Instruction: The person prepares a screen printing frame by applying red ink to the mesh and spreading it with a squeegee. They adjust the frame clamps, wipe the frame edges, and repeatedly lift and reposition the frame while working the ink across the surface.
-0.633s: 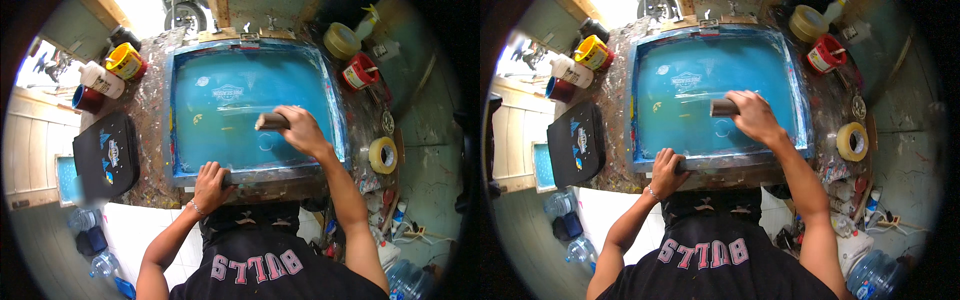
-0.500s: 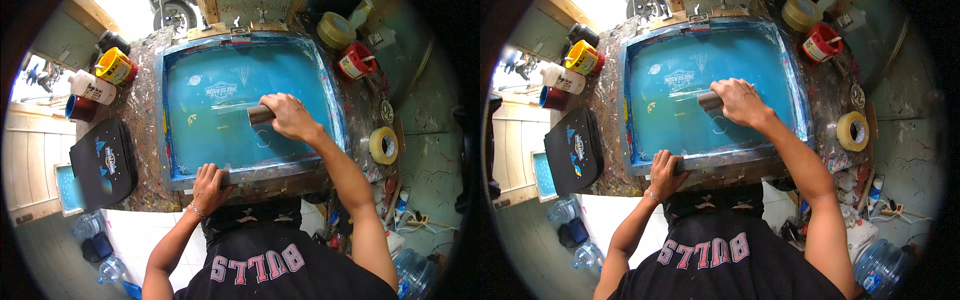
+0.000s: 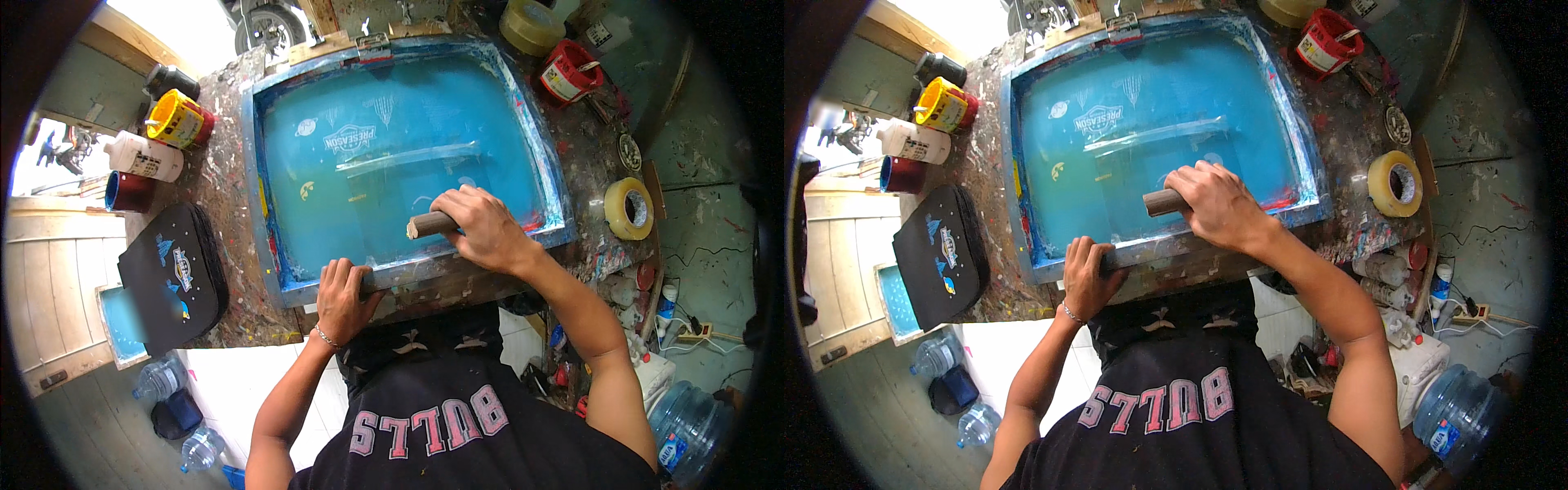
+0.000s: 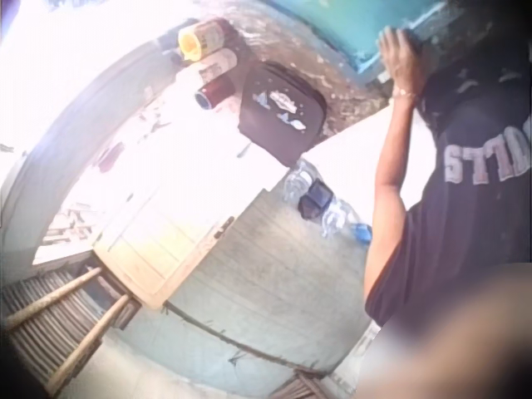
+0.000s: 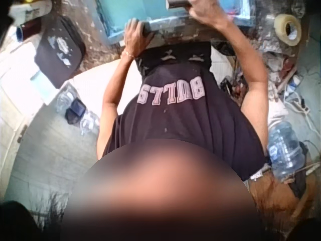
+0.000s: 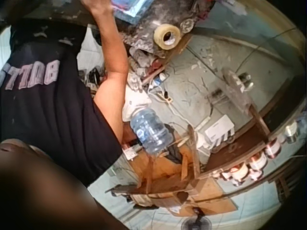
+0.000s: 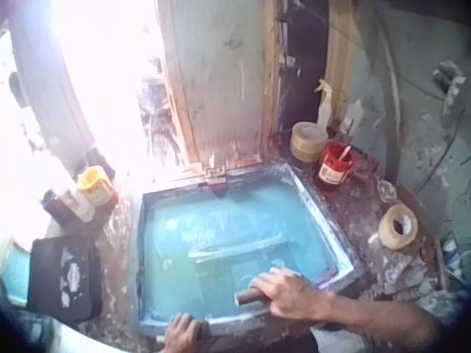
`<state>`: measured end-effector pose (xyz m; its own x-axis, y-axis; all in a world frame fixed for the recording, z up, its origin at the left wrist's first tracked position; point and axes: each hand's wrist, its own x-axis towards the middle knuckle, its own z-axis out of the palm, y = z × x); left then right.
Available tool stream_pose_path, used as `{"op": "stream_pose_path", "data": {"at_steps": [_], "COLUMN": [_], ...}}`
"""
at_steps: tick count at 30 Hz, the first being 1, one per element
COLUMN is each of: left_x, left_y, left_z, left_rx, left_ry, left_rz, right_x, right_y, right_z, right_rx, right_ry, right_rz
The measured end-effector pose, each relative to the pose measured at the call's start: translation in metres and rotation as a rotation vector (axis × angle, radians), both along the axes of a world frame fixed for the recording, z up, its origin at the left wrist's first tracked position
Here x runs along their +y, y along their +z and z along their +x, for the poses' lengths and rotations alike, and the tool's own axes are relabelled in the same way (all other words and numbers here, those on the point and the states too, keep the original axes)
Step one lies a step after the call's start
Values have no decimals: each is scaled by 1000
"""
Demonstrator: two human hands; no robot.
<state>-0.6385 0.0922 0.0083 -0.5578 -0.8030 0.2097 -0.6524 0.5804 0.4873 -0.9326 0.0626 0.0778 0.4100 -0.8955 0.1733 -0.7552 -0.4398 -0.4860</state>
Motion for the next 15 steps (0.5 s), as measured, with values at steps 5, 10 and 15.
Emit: {"op": "stream_pose_path", "data": {"at_steps": [5, 10, 15], "left_x": [0, -12, -22], "left_y": [6, 50, 77], "left_z": [-1, 0, -9], "left_rx": [-18, -93, 67], "left_ry": [12, -24, 18], "left_rz": [-44, 327, 167], "right_x": [27, 58, 12], "right_y": [-18, -19, -22], "right_z": [15, 6, -69], "right_rx": [140, 356, -142], "right_ry": [28, 77, -112], "right_rz": [-231, 91, -84]}}
